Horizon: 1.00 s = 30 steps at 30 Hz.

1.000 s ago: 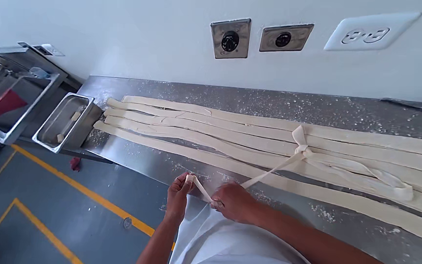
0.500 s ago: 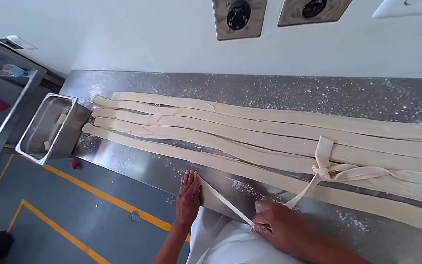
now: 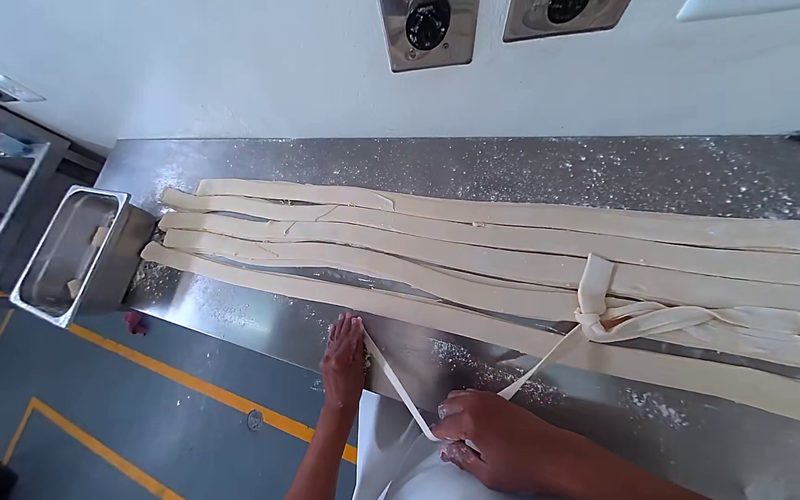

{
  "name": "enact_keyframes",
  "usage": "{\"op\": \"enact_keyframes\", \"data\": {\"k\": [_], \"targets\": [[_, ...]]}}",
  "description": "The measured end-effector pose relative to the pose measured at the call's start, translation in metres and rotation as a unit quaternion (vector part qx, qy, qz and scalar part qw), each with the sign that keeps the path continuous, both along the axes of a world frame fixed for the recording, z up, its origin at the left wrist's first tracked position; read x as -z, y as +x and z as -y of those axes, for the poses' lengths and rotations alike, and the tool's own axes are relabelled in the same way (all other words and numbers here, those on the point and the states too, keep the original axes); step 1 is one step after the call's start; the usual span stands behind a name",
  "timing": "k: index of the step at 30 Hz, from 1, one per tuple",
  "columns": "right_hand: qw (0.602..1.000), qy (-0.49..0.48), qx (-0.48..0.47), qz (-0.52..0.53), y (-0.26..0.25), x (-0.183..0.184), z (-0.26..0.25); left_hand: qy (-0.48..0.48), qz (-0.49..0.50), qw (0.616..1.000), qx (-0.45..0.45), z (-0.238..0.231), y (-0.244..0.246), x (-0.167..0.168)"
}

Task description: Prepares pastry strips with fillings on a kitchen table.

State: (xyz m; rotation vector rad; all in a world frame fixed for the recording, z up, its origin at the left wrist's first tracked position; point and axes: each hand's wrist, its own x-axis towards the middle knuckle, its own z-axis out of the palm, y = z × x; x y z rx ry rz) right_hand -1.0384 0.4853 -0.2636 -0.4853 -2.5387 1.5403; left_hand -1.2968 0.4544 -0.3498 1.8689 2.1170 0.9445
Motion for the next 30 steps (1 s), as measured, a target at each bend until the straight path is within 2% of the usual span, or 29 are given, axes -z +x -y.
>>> {"op": "enact_keyframes", "data": {"k": [3,6,10,13,15,16,20,23,26,28,30], "targets": [[0.999,0.004,0.017,0.030,0.009,-0.002,-0.001,-0.036,0.002,0.997,0.064,0.005,0.005,-0.011],[0.998,-0.033,0.031,0.046,0.002,0.000,0.005,-0.047,0.035,0.998,0.029,-0.003,-0.002,-0.015],[0.996,-0.047,0.052,0.052,-0.002,-0.006,0.003,-0.019,0.040,0.998,0.044,-0.008,0.006,-0.004],[0.977,-0.037,-0.008,0.210,0.011,-0.029,-0.009,0.001,0.014,0.999,0.031,-0.008,0.010,-0.002],[0.951,-0.046,-0.043,0.303,0.020,-0.039,-0.020,0.002,-0.011,0.997,0.079,-0.002,0.012,-0.001],[0.947,-0.051,-0.048,0.314,0.022,-0.039,-0.024,-0.003,-0.009,0.995,0.095,0.000,0.012,-0.003],[0.972,-0.066,-0.004,0.223,0.011,-0.032,-0.013,-0.036,0.040,0.997,0.049,0.000,0.011,-0.008],[0.982,-0.075,0.015,0.171,0.007,-0.029,-0.008,-0.011,0.035,0.998,0.044,-0.002,0.015,-0.002],[0.972,-0.049,-0.025,0.228,0.020,-0.031,-0.010,0.006,0.001,1.000,0.022,-0.004,0.011,-0.001],[0.965,-0.038,-0.039,0.257,0.028,-0.033,-0.013,-0.001,-0.010,0.998,0.069,0.002,0.013,0.000],[0.972,-0.036,-0.040,0.229,0.028,-0.031,-0.011,-0.017,0.016,0.997,0.079,0.005,0.015,-0.006]]}}
